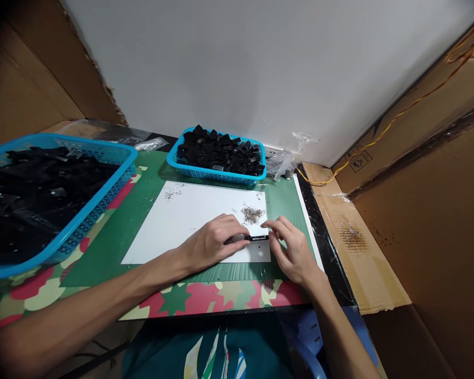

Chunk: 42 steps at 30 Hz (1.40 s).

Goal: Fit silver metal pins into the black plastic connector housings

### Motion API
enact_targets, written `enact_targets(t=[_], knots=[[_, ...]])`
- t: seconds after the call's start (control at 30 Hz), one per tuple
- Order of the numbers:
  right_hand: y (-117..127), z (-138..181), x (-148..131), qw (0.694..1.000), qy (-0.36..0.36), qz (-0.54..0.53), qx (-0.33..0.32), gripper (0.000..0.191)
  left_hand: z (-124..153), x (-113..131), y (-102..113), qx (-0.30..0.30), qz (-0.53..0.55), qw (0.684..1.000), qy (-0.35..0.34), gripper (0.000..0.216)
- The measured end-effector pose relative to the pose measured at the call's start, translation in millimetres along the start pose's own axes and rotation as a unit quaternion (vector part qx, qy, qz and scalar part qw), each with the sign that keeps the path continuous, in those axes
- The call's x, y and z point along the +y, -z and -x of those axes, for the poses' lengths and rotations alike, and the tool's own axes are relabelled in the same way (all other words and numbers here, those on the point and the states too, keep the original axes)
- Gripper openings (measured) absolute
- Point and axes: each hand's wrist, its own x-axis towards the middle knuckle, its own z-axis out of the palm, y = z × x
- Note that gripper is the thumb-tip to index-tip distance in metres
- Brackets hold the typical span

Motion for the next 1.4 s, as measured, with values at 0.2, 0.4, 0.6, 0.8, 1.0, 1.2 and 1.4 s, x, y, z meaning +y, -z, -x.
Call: enact_targets(t=[0.2, 0.4, 0.6, 0.8, 1.0, 1.2, 1.4], knots=[[-1, -19, -3, 0.999, -0.001, 0.023, 0.023, 0.026, 1, 3, -1, -0.002, -0.048, 0.998, -0.039, 0.012], [-19, -19, -13, 0.957, -0.187, -0.208, 0.081, 0.016, 1, 5, 0, -0.007, -0.067, 0.996, -0.056, 0.014], [-28, -17, -13, 0.927, -0.233, -0.281, 0.091, 0.022, 0, 4, -2, -0.002, -0.063, 0.996, -0.058, 0.013], [-27, -17, -15, 0.944, -0.221, -0.236, 0.072, 0.02, -1, 4, -2, -0.002, -0.061, 0.996, -0.058, 0.013], [-25, -16, -19, 0.951, -0.217, -0.208, 0.068, 0.016, -1, 6, -2, -0.013, -0.048, 0.998, -0.043, 0.016], [-24, -14, -21, 0.949, -0.22, -0.212, 0.079, 0.015, -1, 6, -3, -0.017, -0.058, 0.997, -0.05, 0.017], [-20, -13, -24, 0.959, -0.215, -0.175, 0.054, 0.014, -1, 10, -2, -0.027, -0.082, 0.994, -0.063, 0.018]])
